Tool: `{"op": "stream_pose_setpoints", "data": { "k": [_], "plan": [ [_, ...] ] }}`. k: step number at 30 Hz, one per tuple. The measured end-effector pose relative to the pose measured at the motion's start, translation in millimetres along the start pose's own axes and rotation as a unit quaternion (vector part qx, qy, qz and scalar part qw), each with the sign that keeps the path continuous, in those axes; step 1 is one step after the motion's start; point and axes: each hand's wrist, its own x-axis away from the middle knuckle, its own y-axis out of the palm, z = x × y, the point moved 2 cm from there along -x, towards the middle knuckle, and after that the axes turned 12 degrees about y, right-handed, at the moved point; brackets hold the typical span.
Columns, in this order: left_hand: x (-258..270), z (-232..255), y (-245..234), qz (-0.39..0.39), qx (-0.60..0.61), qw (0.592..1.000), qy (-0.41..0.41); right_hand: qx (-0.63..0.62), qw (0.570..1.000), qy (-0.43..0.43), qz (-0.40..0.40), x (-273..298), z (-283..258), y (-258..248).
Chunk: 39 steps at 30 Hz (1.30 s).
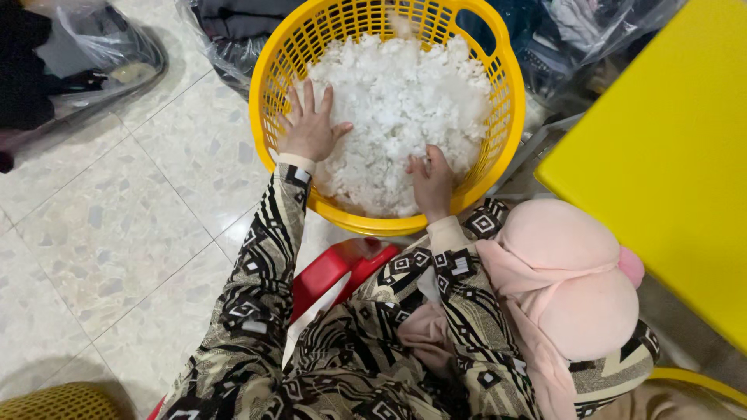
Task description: The person repeatedly scoops white polyester fiberfill from a yellow basket and stuffs it into a pink plush toy held in their lap. They periodically press and adjust the toy to distribute the filling. A second polka-dotted plush toy sits nearby in another basket.
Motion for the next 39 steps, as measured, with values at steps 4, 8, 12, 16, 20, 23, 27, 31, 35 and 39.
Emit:
{"op": "stream_pose_setpoints", "data": {
  "k": [4, 8, 12, 16, 20, 23, 27, 31, 35, 39],
  "plan": [
    [30, 33, -2, 0.108, 0.04, 0.99, 0.079, 0.007, 1.0, -0.011, -0.017, 1, -1, 5],
    [55, 73, -6, 0.159, 0.209, 0.952, 0.158, 0.024, 0.995, -0.088, -0.034, 9, -15, 10],
    [66, 98, -5, 0.114, 0.299, 0.926, 0.201, -0.008, 0.991, -0.118, -0.059, 20, -29, 11],
    [60, 107, -28, 0.137, 0.293, 0.933, 0.16, 0.027, 0.996, -0.073, -0.044, 21, -34, 13],
    [67, 118, -68, 0.265, 0.295, 0.896, 0.201, 0.048, 0.998, -0.037, -0.014, 19, -21, 7],
    [76, 116, -104, 0.369, 0.292, 0.855, 0.218, -0.018, 1.0, 0.0, -0.025, 10, -7, -4],
    [73, 104, -131, 0.442, 0.203, 0.838, 0.246, -0.122, 0.99, 0.061, -0.036, 0, 6, -11],
    [47, 79, -122, 0.37, 0.075, 0.893, 0.247, -0.098, 0.992, 0.07, -0.033, 0, 6, -9],
    [29, 50, -74, 0.072, -0.039, 0.99, 0.116, -0.136, 0.98, 0.138, -0.054, 4, -12, -10],
    [35, 35, -28, -0.034, 0.003, 0.998, 0.046, -0.246, 0.956, 0.138, -0.084, 10, -55, -17]
  ]
}}
